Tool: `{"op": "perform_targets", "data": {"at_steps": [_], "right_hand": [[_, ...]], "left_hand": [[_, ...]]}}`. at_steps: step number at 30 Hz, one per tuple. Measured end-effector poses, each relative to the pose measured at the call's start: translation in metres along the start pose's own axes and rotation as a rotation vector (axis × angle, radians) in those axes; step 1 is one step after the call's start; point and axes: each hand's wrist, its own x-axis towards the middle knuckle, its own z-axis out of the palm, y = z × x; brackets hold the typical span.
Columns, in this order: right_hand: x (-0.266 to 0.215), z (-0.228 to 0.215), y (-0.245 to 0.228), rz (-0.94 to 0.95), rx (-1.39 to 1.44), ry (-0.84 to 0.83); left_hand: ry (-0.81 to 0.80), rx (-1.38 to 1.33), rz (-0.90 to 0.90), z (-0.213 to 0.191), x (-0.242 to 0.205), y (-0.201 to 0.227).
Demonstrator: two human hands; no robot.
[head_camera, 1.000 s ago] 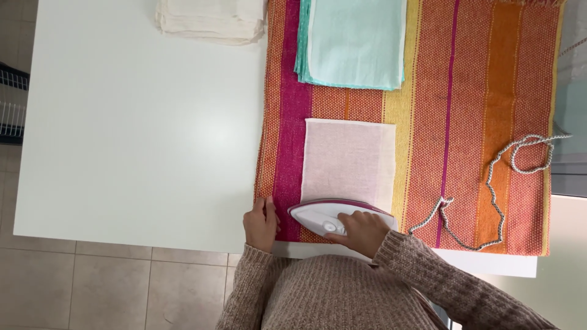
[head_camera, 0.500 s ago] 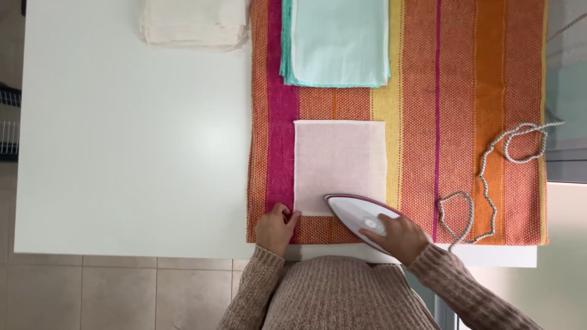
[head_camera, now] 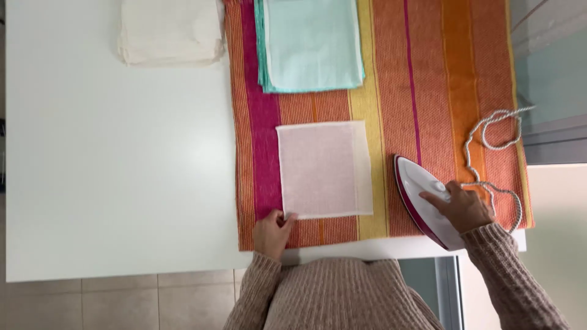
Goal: Ironing small square pieces of light-colored fabric on a table.
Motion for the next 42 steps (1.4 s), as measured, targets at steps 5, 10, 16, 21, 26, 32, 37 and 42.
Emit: {"op": "perform_targets", "data": {"at_steps": [5, 10, 16, 21, 26, 32, 37, 42], "right_hand": [[0.027, -0.047, -0.119, -0.409, 0.143, 0.36], [0.119, 0.0, -0.272, -0.833, 0.338, 0.26], [0.126, 0.003, -0.349, -0.937, 0.39, 0.191], [0.146, -0.015, -0.34, -1.009, 0.499, -0.105], [0.143, -0.103, -0.279, -0.792, 0.877, -0.208], [0.194, -0.157, -0.23, -0.668, 1.308, 0.024], [0.259, -0.188, -0.237, -0.607, 1.349, 0.044], [0.317, -0.192, -0.266, -0.481, 1.305, 0.088]], "left_hand": [[-0.128, -0.757, -0.218, -0.03, -0.029, 0.027], [-0.152, -0.997, -0.256, -0.012, -0.03, 0.027], [-0.093, -0.914, -0.285, -0.024, -0.033, 0.05], [-0.037, -1.037, -0.251, -0.023, -0.021, 0.047], [0.241, -1.014, 0.056, -0.05, 0.053, 0.066], [0.322, -0.947, 0.327, -0.184, 0.175, 0.181], [0.309, -0.847, 0.537, -0.223, 0.303, 0.221], [0.406, -0.329, 0.409, -0.222, 0.368, 0.241]]}}
